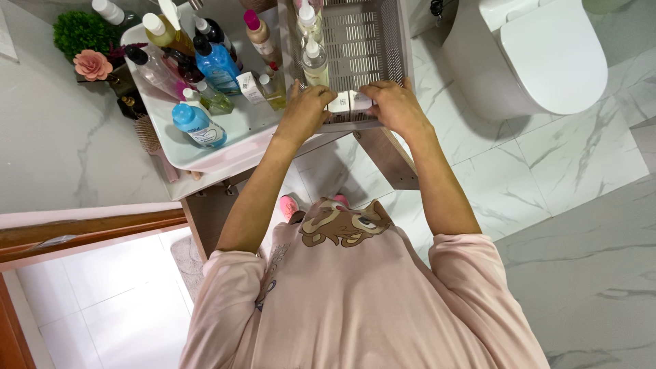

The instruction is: The person organizes cosmetic items in a bathroom. They pick up small boxes and bottles from a countertop, open the boxes, remove the bottles, and place them into a plastic basket. The person handles several items one at a time, arranging them in the basket.

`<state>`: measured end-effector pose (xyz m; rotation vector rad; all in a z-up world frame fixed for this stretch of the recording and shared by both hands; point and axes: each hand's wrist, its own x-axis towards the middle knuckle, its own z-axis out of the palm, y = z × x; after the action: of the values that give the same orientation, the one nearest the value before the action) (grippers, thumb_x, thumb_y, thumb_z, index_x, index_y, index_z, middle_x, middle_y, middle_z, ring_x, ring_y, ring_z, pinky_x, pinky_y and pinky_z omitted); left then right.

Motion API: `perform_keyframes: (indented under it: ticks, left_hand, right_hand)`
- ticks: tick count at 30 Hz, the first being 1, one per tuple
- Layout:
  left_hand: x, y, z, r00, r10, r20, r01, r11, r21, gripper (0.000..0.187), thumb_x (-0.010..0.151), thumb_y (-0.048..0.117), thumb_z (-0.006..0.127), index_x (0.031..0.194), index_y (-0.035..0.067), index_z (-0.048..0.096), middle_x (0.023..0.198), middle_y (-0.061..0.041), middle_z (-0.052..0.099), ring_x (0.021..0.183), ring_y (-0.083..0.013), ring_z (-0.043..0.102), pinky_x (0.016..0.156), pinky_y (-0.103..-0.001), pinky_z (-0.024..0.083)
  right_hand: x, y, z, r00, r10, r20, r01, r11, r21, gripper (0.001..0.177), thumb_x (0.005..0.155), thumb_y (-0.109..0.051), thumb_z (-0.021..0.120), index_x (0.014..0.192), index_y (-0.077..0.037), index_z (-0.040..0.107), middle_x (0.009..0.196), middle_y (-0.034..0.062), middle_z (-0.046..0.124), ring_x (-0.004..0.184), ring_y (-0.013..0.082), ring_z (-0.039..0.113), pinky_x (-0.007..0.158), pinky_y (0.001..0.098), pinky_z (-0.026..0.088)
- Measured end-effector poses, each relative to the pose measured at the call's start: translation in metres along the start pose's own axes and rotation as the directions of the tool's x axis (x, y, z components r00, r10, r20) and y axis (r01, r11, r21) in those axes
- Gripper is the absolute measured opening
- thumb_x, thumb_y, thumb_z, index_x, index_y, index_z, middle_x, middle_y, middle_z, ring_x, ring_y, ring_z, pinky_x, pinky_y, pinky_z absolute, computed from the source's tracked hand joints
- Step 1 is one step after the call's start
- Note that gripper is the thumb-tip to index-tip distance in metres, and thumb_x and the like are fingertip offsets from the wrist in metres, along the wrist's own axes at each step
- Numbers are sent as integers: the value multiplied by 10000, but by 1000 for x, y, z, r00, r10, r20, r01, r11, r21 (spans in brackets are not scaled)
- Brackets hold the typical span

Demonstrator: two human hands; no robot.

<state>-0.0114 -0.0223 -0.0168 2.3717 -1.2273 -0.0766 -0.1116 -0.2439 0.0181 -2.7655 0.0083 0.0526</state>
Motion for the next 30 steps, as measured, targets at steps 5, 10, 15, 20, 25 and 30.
perform_keyframes:
  ticks: [5, 10, 15, 20, 25, 30]
  left_hand:
    - [1, 3, -3, 998, -40, 46, 41, 999, -22, 447, 844, 185, 804, 1267, 136, 667, 1243, -63, 658, 1243, -269, 590, 1175, -644, 223]
    - [-1, 4, -8, 1000, -23, 16, 24, 998, -51, 467, 863, 204, 788, 1300, 124, 644, 1284, -77, 639, 1262, -289, 576, 1175, -640, 210]
    - [-6, 6, -19, 999, -38, -5, 38, 996, -81, 402, 911, 207, 749, 1291, 120, 648, 1277, -74, 657, 1259, -284, 591, 1199, -633, 199]
    - [-16, 0, -45, 972, -17, -235, -5, 996, -92, 338, 999, 199, 712, 1309, 76, 656, 1207, -113, 697, 1171, -292, 645, 1209, -612, 225]
    - [-39, -2, -89, 883, -94, -460, 30, 989, -144, 219, 1029, 172, 715, 1225, 80, 684, 1138, -89, 741, 1057, -252, 702, 1223, -583, 259]
    - [-72, -6, -126, 770, -179, -612, 84, 980, -180, 171, 1047, 133, 716, 1204, 74, 685, 1035, -79, 724, 1005, -254, 707, 1234, -563, 317]
  right_hand:
    - [1, 2, -2, 998, 40, 38, -41, 999, 23, 574, 812, -170, 808, 1361, -152, 640, 1308, 27, 680, 1252, 223, 583, 1123, 598, 272]
    - [-2, 2, -10, 996, 91, 18, -92, 991, 101, 551, 873, -188, 768, 1398, -141, 608, 1382, 61, 642, 1233, 238, 601, 1158, 604, 250]
    - [-8, -7, -25, 982, -40, -185, 58, 994, 91, 476, 882, -152, 773, 1337, -73, 657, 1310, 108, 691, 1171, 298, 651, 1075, 549, 354]
    - [-2, -28, -40, 916, -142, -375, 205, 969, 136, 273, 972, -92, 757, 1239, -59, 711, 1107, 98, 739, 918, 269, 683, 994, 453, 460]
    - [12, -56, -44, 786, -261, -561, 407, 901, 150, 239, 989, -18, 751, 1217, -47, 690, 1073, 72, 744, 958, 263, 683, 920, 414, 495]
    - [23, -91, -43, 751, -202, -629, 465, 838, 286, 238, 1007, -11, 755, 1234, -41, 691, 1051, 78, 753, 948, 244, 686, 824, 345, 566]
